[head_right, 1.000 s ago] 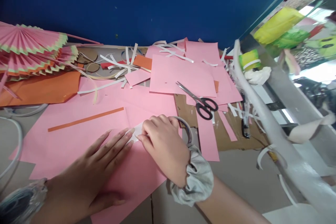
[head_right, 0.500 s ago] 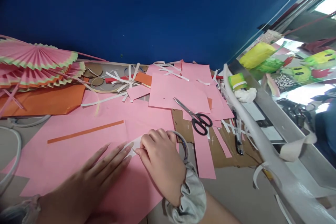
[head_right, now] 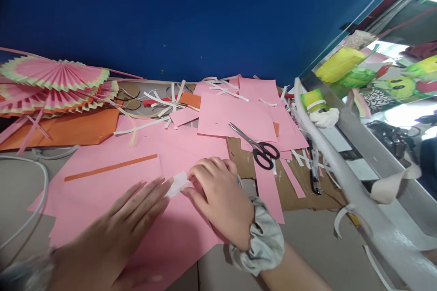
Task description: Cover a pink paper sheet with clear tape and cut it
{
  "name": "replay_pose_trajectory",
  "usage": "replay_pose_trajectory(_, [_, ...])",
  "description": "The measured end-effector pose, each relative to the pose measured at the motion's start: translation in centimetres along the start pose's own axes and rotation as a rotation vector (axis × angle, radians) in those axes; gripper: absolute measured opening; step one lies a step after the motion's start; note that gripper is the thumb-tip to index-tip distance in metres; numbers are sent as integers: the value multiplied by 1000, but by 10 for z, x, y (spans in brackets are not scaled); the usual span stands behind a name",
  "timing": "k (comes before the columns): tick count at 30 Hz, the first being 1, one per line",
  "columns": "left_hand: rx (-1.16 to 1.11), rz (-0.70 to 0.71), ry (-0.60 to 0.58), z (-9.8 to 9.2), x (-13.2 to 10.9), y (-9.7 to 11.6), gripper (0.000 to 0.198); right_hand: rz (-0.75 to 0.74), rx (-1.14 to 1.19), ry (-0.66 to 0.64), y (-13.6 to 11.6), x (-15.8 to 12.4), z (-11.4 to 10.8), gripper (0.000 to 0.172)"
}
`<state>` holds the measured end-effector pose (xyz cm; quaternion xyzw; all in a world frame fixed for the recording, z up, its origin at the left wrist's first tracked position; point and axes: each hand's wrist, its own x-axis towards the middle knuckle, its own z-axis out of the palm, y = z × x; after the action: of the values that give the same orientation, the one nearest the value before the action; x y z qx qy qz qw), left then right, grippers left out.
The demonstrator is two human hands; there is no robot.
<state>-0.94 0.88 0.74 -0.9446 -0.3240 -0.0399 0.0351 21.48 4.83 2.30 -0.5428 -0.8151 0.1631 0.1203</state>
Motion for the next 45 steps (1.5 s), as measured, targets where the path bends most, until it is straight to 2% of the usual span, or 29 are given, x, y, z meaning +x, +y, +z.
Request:
replay_pose_trajectory(3, [-53, 43, -56, 12, 5, 0, 91, 26, -28, -33, -3, 1, 3, 7])
replay_pose_trajectory(5, [-73, -2, -78, 16, 6, 1, 90, 38, -45, -43, -3, 1, 4, 9])
replay_pose_trajectory(8, [-92, -23, -79, 15, 6, 0, 88, 43, -56, -31, -2, 2, 5, 11])
replay_pose_trajectory(12, [-102, 48, -74, 12, 6, -3, 86, 48, -98, -1, -4, 4, 9, 11])
replay_pose_trajectory(23, [-138, 22, -130, 11, 3, -2, 80, 29, -147, -28, -4, 4, 13, 15])
replay_pose_trajectory(45, [-163, 5, -64, 7, 6, -1, 81, 30, -117, -10, -2, 4, 13, 14])
